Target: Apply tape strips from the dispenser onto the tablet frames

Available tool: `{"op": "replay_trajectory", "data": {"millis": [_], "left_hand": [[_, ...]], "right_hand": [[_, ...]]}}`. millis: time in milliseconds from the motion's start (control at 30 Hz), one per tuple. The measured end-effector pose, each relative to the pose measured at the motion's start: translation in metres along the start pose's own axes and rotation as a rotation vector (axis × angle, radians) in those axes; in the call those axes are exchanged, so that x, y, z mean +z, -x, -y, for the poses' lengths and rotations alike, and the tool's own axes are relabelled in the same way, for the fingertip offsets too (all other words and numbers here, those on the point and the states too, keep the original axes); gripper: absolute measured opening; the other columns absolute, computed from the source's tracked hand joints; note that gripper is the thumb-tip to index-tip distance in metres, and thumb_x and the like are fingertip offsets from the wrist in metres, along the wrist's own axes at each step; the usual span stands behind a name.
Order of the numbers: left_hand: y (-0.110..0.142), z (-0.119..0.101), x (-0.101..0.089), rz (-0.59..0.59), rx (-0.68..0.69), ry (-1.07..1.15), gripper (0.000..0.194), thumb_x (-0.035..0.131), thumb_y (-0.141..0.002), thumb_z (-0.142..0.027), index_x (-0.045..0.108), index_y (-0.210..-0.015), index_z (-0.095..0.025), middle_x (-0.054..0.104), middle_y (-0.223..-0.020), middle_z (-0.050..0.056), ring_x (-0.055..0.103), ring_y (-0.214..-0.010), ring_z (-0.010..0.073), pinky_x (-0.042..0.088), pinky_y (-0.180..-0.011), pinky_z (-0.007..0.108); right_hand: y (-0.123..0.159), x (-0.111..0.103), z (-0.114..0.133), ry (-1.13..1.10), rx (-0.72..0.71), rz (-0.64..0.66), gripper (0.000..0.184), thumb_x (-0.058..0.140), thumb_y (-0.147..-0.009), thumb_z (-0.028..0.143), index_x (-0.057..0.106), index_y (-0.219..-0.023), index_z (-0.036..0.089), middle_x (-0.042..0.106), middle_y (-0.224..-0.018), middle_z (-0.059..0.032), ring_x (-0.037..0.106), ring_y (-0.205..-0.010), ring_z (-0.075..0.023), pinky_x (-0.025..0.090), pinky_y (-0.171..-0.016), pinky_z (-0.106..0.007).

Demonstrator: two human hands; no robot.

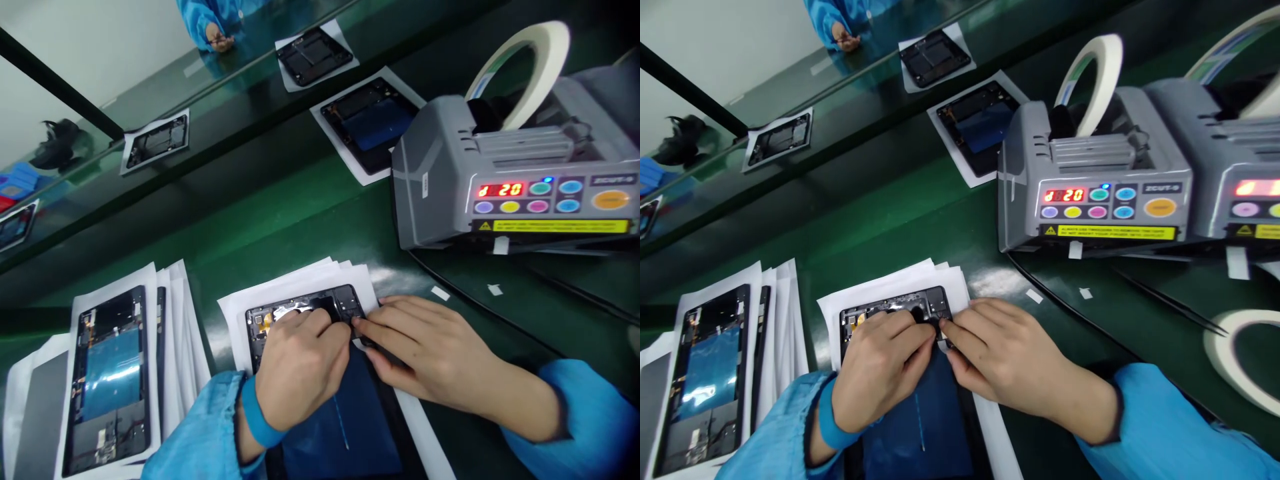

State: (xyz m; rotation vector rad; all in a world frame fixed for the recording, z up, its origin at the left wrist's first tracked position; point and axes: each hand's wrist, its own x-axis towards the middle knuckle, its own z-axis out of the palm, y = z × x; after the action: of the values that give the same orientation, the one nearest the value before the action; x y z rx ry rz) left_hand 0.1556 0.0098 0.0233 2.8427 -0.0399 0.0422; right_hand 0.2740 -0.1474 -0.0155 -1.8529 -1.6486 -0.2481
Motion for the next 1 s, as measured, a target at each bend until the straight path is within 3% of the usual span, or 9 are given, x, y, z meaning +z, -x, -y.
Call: {"op": "replay_trajectory", "data": {"millis": [367,533,800,1000], "left_hand": [[0.000,0.003,0.005,-0.010,-0.045,0.081,0.023,0.044,-0.093,-0.022,0.059,-0.077,-0.021,0.055,-0.071,0.000,0.051,-0.065,0.0157,0.037,-0.062,0.032],[-0.001,0.003,0.005,-0.034,-0.102,0.114,0.019,0.048,-0.090,-0.020,0.062,-0.078,-0.021,0.058,-0.070,-0.001,0.054,-0.066,0.0152,0.038,-0.062,0.032],[-0.003,0.002,0.004,-0.006,-0.134,0.097,0.015,0.052,-0.088,-0.019,0.062,-0.077,-0.022,0.061,-0.072,-0.002,0.057,-0.068,0.0158,0.039,-0.064,0.030],[-0.001,0.002,0.003,-0.019,-0.141,0.108,0.013,0.054,-0.088,-0.019,0.062,-0.079,-0.022,0.062,-0.073,-0.002,0.058,-0.070,0.0160,0.039,-0.065,0.031]], "right_hand": [[0.004,0.001,0.002,-0.047,0.045,0.060,0.019,0.053,-0.084,0.019,0.065,-0.099,0.015,0.066,-0.082,-0.0028,0.062,-0.074,-0.0147,0.053,-0.087,-0.038],[0.002,-0.001,0.007,0.098,-0.011,0.097,0.020,0.053,-0.085,0.020,0.067,-0.099,0.016,0.066,-0.080,-0.0033,0.060,-0.074,-0.0159,0.051,-0.087,-0.038],[-0.001,-0.006,0.016,0.312,-0.123,0.134,0.024,0.053,-0.087,0.023,0.068,-0.100,0.009,0.065,-0.078,-0.0060,0.059,-0.073,-0.0190,0.051,-0.080,-0.036],[0.003,-0.007,0.014,0.182,-0.046,0.057,0.019,0.054,-0.087,0.021,0.065,-0.100,0.013,0.066,-0.081,-0.0043,0.061,-0.072,-0.0161,0.050,-0.067,-0.031]]}}
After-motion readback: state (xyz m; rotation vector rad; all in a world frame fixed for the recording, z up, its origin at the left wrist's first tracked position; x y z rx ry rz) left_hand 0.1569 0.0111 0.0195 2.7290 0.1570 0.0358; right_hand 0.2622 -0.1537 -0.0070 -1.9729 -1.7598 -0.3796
